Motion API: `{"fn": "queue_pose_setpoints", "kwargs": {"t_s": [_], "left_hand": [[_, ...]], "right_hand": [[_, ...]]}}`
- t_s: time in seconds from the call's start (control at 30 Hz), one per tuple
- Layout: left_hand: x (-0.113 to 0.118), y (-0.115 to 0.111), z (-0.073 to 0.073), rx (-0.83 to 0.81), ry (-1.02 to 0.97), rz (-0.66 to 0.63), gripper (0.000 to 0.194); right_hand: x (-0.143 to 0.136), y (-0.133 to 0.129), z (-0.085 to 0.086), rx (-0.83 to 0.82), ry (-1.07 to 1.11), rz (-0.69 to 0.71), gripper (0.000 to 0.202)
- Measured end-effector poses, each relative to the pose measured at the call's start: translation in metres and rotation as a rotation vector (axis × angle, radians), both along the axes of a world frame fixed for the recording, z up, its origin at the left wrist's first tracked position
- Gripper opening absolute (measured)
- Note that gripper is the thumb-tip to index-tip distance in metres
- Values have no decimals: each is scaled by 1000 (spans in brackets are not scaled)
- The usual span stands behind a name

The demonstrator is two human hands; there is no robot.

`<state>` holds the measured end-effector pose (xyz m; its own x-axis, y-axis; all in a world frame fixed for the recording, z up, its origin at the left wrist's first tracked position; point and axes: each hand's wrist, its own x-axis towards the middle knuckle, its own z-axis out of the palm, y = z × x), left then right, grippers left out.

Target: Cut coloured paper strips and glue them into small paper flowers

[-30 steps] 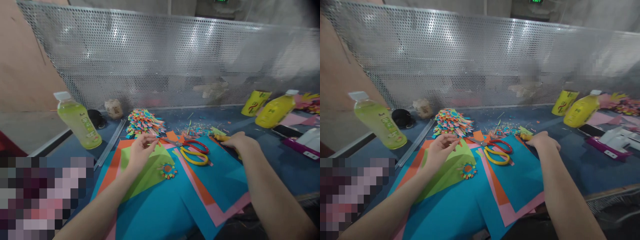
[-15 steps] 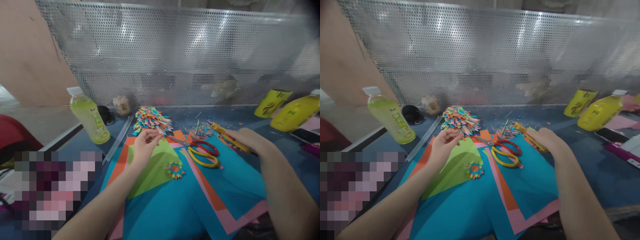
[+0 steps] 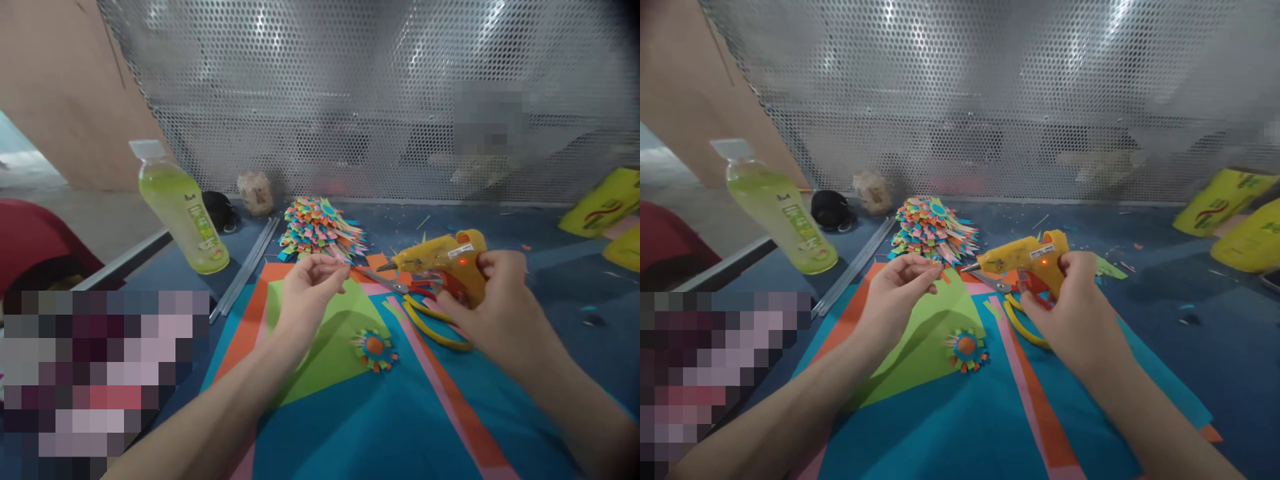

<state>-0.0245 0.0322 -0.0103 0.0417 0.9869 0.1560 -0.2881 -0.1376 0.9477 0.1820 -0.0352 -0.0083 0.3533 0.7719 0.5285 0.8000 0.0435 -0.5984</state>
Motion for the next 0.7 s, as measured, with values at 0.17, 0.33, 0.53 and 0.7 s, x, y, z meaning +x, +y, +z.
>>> {"fn": "queue_pose_setpoints", "kwargs": {"t_s": [0.17,0.33,0.53,0.7], "left_hand": [[1,-3,-1,2,-1,-19,19],[3,-6,-2,11,34,-28,18],[3,-4,-2,-5,25,2,19],[2,-4,-2,-7,9,-1,20]], "right_hand": [[-6,-2,-5,-36,-65,-5,43],[-9,-4,-7,9,-108,10,39],[-8,-4,-7,25,-169,13,36],[-8,-4,-8,-5,-155,9,36]]}}
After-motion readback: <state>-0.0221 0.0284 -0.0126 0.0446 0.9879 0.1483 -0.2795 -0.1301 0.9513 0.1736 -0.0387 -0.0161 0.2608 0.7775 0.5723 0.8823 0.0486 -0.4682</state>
